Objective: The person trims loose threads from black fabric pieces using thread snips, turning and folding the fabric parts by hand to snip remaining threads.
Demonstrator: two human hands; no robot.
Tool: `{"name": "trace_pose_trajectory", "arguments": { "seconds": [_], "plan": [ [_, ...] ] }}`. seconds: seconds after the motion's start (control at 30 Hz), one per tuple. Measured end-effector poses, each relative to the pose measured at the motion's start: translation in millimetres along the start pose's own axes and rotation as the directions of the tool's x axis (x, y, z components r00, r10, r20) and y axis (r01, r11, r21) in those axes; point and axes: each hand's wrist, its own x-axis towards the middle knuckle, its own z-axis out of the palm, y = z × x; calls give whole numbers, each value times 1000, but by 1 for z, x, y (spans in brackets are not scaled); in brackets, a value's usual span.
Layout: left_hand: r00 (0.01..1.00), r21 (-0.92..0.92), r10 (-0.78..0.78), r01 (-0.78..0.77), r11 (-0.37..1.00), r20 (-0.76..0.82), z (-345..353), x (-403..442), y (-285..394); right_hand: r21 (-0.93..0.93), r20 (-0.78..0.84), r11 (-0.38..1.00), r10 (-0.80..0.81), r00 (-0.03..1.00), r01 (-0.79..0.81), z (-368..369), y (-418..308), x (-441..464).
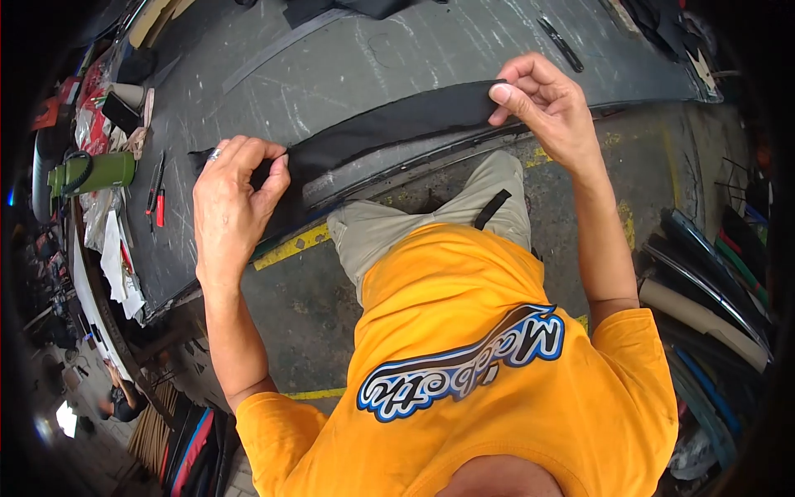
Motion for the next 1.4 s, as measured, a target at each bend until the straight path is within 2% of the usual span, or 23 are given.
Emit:
{"name": "trace_pose_trajectory", "arguments": {
  "seconds": [0.07,0.17,0.33,0.43,0.47,0.53,0.6,0.67,0.83,0.93,1.0,1.13,1.23,1.33,1.37,1.4],
  "plan": [
    [1000,9,-13,13,1000,-3,-1,-1,-2,19,0,1000,4,1000,-4,2,4,1],
    [998,-7,-41,42,999,53,-3,-1,-3,-162,-4,969,-188,982,185,1,11,1],
    [987,-44,-22,29,999,159,-8,4,-18,-225,11,958,-181,983,179,4,11,-14],
    [976,-70,-1,17,997,216,-7,19,-41,-59,-90,996,58,994,-63,23,16,-26],
    [977,-78,-4,21,997,214,-1,24,-40,-67,-87,995,61,994,-67,29,18,-28],
    [994,-82,107,-106,991,5,11,41,-23,13,-149,991,132,980,-132,41,23,-26],
    [994,-306,95,-104,946,-47,31,43,22,50,-199,986,166,966,-160,50,25,-25],
    [974,-413,210,-228,882,-89,61,45,61,64,-187,988,154,970,-144,52,24,-25],
    [966,-522,233,-258,813,-115,110,57,78,-34,-200,998,40,979,-48,41,43,-28],
    [972,-612,173,-41,790,158,107,62,68,-54,-207,996,55,977,-67,41,41,-32],
    [976,-653,156,-21,757,150,113,60,63,-56,-199,996,57,978,-69,42,40,-31],
    [989,-738,88,32,674,123,130,53,52,-124,-127,976,161,979,-177,33,30,-28],
    [994,-763,14,71,642,104,139,44,48,-427,-297,902,-76,952,-61,-5,26,-12],
    [998,-846,-34,69,528,60,144,39,45,-764,-400,637,-341,851,-104,-68,45,13],
    [998,-845,-39,67,531,55,144,38,44,-764,-394,638,-344,852,-96,-88,53,21],
    [995,-856,-45,96,507,85,145,38,42,-875,-345,469,-432,833,-119,-105,62,28]
  ]
}}
